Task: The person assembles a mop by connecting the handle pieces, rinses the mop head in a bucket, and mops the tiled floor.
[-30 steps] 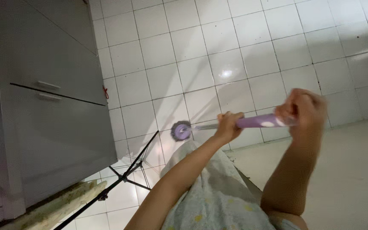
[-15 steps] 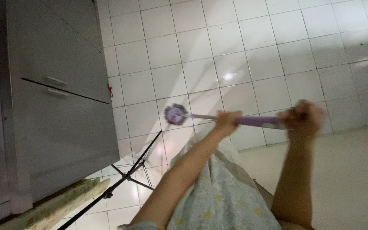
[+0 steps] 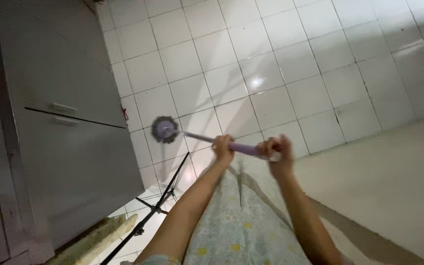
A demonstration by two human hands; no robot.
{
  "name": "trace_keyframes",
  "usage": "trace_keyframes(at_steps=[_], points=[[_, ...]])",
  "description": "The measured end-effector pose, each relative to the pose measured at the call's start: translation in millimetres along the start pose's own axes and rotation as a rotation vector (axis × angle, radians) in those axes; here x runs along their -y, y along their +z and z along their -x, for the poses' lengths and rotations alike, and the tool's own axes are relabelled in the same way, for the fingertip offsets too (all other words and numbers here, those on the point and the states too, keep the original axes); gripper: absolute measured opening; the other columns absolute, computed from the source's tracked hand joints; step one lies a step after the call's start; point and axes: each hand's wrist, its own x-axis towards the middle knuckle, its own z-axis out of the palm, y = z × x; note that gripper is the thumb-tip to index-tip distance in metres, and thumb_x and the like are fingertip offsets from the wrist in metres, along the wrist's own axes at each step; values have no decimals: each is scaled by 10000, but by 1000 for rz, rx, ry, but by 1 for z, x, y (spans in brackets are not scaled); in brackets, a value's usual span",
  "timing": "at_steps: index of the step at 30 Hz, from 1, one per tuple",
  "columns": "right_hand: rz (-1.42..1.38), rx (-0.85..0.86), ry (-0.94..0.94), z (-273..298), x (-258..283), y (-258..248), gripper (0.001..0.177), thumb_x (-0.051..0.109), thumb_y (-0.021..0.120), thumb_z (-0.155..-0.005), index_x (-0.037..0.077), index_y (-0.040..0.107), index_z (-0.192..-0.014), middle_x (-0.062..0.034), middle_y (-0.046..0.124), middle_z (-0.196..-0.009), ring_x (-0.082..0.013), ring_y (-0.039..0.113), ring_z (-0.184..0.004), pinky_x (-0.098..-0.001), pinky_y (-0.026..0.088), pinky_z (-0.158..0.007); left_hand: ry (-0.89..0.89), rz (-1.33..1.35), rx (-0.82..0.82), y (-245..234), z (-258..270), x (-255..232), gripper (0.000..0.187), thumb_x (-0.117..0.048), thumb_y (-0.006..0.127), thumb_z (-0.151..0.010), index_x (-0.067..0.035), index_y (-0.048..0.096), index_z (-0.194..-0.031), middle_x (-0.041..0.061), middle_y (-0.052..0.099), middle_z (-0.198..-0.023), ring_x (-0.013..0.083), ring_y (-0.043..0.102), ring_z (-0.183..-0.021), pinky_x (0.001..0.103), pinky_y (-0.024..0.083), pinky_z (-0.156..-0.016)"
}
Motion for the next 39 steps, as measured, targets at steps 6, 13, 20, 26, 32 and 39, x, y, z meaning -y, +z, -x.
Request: trace_keyframes(at_steps=[6, 13, 20, 26, 32, 39], points=[[355, -37, -282, 66, 131, -24, 663, 592, 404, -1102, 138, 430, -620, -31, 418, -564, -222, 438, -563, -415, 365, -676, 215, 243, 357, 32, 12, -151, 163, -154, 748, -826, -230, 626, -903, 8, 634, -904, 250, 619, -940, 438, 449, -817], [606, -380, -594, 113, 96, -30, 527, 353, 515, -1093, 79, 505, -643, -38, 480, -580, -153, 498, -537, -323, 413, -505, 517, 442, 543, 54, 18, -200, 279, -112, 760, -745, -170, 598, -965, 53, 632, -963, 315, 628, -992, 460, 488, -787], [463, -511, -473, 158, 108, -20, 423, 124, 489, -1077, 52, 505, -660, -72, 550, -646, -135, 477, -574, -302, 369, -519, 653, 495, 481, 43, 49, -204, 231, -136, 772, -703, -119, 604, -862, 87, 644, -832, 345, 636, -867, 461, 492, -801], [460, -364, -326, 161, 167, -18, 403, 123, 500, -1014, 90, 424, -619, -65, 494, -549, -159, 489, -515, -314, 368, -479, 557, 400, 339, -1, 84, -209, 172, -136, 761, -717, -108, 604, -779, 85, 642, -760, 326, 625, -822, 451, 458, -825], [325, -152, -179, 159, 152, -30, 425, 108, 519, -995, 91, 407, -585, -22, 374, -536, -154, 438, -493, -349, 396, -532, 261, 319, 368, -40, 132, -174, 236, -194, 805, -641, -105, 628, -768, 87, 669, -770, 327, 622, -846, 469, 409, -827], [449, -88, -289, 187, 127, -43, 428, 77, 503, -999, 78, 399, -584, -31, 409, -550, -137, 436, -529, -336, 419, -591, 247, 288, 240, -11, 146, -177, 145, -217, 743, -838, -119, 642, -799, 66, 680, -830, 326, 609, -928, 516, 360, -877]])
